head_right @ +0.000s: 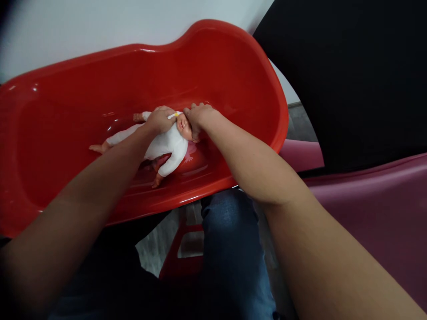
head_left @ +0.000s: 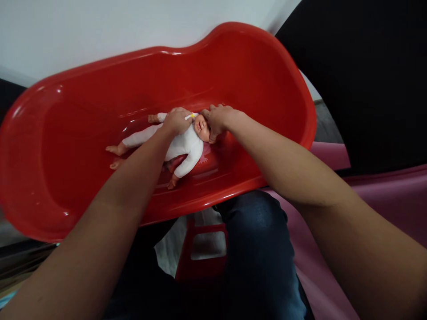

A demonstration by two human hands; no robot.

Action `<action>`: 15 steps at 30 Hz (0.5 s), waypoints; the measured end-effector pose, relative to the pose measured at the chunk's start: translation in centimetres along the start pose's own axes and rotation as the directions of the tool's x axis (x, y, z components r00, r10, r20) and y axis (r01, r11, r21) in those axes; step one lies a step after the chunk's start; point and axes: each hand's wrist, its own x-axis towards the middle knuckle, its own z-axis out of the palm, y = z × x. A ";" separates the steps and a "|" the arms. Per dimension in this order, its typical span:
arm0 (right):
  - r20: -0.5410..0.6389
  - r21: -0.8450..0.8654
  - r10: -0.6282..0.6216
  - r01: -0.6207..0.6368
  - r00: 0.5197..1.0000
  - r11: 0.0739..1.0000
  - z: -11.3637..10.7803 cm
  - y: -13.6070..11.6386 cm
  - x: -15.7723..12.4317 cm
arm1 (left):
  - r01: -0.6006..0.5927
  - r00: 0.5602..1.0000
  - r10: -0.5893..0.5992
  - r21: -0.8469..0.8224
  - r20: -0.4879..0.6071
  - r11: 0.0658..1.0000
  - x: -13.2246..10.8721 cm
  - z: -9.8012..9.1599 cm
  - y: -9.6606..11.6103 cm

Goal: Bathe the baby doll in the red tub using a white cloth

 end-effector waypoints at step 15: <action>-0.072 0.082 -0.049 0.055 0.996 0.995 2.1 1.7 2.1 | 0.185 0.981 -0.186 -0.020 -0.060 0.983 -2.1 -1.6 -2.1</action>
